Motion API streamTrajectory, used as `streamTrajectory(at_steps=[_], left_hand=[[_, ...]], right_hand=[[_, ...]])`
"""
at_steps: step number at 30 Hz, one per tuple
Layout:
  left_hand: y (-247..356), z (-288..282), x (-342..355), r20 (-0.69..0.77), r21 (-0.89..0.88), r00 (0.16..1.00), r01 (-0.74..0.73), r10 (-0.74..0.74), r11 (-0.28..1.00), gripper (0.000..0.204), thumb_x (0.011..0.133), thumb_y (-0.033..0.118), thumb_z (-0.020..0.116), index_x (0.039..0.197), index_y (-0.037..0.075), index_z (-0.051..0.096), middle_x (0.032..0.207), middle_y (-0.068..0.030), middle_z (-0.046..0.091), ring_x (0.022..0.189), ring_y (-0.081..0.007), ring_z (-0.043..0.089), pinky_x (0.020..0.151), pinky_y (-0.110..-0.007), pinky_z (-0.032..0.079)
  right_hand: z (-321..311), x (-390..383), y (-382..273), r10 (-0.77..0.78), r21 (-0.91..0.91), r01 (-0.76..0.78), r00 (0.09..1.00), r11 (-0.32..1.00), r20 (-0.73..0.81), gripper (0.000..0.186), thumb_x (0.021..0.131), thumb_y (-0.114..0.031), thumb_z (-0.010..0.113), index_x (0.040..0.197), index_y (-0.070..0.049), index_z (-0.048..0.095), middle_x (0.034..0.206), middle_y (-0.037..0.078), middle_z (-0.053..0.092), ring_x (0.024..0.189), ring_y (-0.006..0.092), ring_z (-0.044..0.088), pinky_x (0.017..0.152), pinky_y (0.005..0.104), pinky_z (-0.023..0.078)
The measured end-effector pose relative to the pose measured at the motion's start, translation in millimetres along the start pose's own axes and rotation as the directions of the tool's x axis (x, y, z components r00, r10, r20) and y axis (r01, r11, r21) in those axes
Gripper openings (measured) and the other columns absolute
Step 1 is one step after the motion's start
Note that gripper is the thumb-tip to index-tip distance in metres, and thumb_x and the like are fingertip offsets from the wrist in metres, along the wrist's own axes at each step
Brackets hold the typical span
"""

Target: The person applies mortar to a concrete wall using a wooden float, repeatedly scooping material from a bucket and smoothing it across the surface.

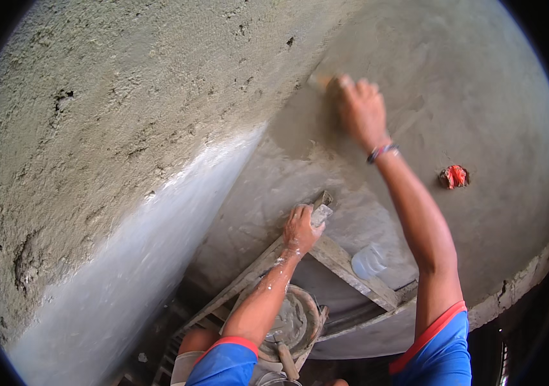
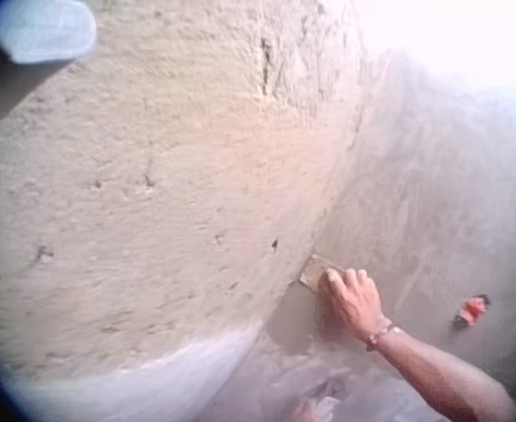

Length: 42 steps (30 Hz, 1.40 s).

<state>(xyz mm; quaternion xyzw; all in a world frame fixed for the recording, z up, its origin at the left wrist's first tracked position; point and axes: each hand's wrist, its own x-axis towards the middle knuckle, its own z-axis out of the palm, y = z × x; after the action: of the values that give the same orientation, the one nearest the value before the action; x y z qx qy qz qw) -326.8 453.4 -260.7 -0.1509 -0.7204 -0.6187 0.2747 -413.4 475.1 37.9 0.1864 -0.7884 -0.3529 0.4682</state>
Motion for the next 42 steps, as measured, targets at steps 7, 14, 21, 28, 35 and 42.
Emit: streamTrajectory(at_steps=[7,14,21,28,35,42], left_hand=[[6,4,1,-0.016,-0.005,0.999,-0.033,0.033,0.999,0.050,0.067,0.021,0.083,0.109,0.006,0.058,0.109,-0.0134,0.060,0.104,-0.0357,0.058,0.086,-0.046,0.051],[0,1,-2,-0.005,0.014,1.000,-0.011,0.011,1.000,0.048,0.067,0.020,0.082,0.107,0.006,0.059,0.106,-0.0127,0.061,0.104,-0.0350,0.058,0.084,-0.047,0.051],[11,0,-2,0.023,-0.001,1.000,0.000,0.000,1.000,0.048,0.068,0.020,0.082,0.108,0.006,0.059,0.107,-0.0128,0.061,0.105,-0.0351,0.058,0.085,-0.047,0.051],[7,3,0,0.055,-0.006,0.998,0.014,-0.014,1.000,0.051,0.069,0.021,0.082,0.112,0.005,0.058,0.109,-0.0148,0.060,0.107,-0.0361,0.057,0.088,-0.047,0.049],[3,3,-2,0.035,0.028,0.998,0.053,-0.054,0.998,0.050,0.069,0.021,0.081,0.111,0.007,0.058,0.110,-0.0146,0.060,0.105,-0.0366,0.058,0.088,-0.047,0.049],[8,7,-3,0.005,-0.016,1.000,-0.011,0.011,1.000,0.050,0.069,0.019,0.081,0.110,0.006,0.058,0.108,-0.0141,0.060,0.105,-0.0364,0.058,0.087,-0.046,0.049]], right_hand=[[-40,-20,62,-0.135,0.067,0.135,0.991,0.989,-0.012,0.055,0.079,-0.011,0.068,0.132,-0.017,0.052,0.097,0.009,0.052,0.091,0.0277,0.052,0.076,0.0390,0.045],[10,-26,-22,-0.094,0.065,0.094,0.996,0.993,-0.014,0.048,0.084,-0.010,0.058,0.131,-0.010,0.051,0.098,0.012,0.055,0.092,0.0287,0.055,0.073,0.0380,0.048],[-30,-23,34,0.001,0.070,0.002,0.999,0.998,-0.043,0.050,0.082,-0.008,0.061,0.131,-0.013,0.052,0.095,0.010,0.053,0.089,0.0280,0.053,0.072,0.0387,0.045],[6,-33,-40,-0.005,0.066,-0.002,0.993,0.998,0.114,0.048,0.084,-0.008,0.056,0.131,-0.004,0.049,0.098,0.012,0.055,0.092,0.0272,0.055,0.070,0.0369,0.046],[-22,-54,30,-0.419,0.087,0.409,0.887,0.908,0.196,0.044,0.087,-0.010,0.055,0.131,-0.016,0.051,0.100,0.009,0.052,0.095,0.0253,0.054,0.074,0.0383,0.045],[-46,38,92,0.204,-0.013,-0.209,0.964,0.978,-0.171,0.053,0.082,-0.017,0.069,0.130,-0.010,0.048,0.100,0.015,0.059,0.099,0.0336,0.057,0.076,0.0410,0.049]])
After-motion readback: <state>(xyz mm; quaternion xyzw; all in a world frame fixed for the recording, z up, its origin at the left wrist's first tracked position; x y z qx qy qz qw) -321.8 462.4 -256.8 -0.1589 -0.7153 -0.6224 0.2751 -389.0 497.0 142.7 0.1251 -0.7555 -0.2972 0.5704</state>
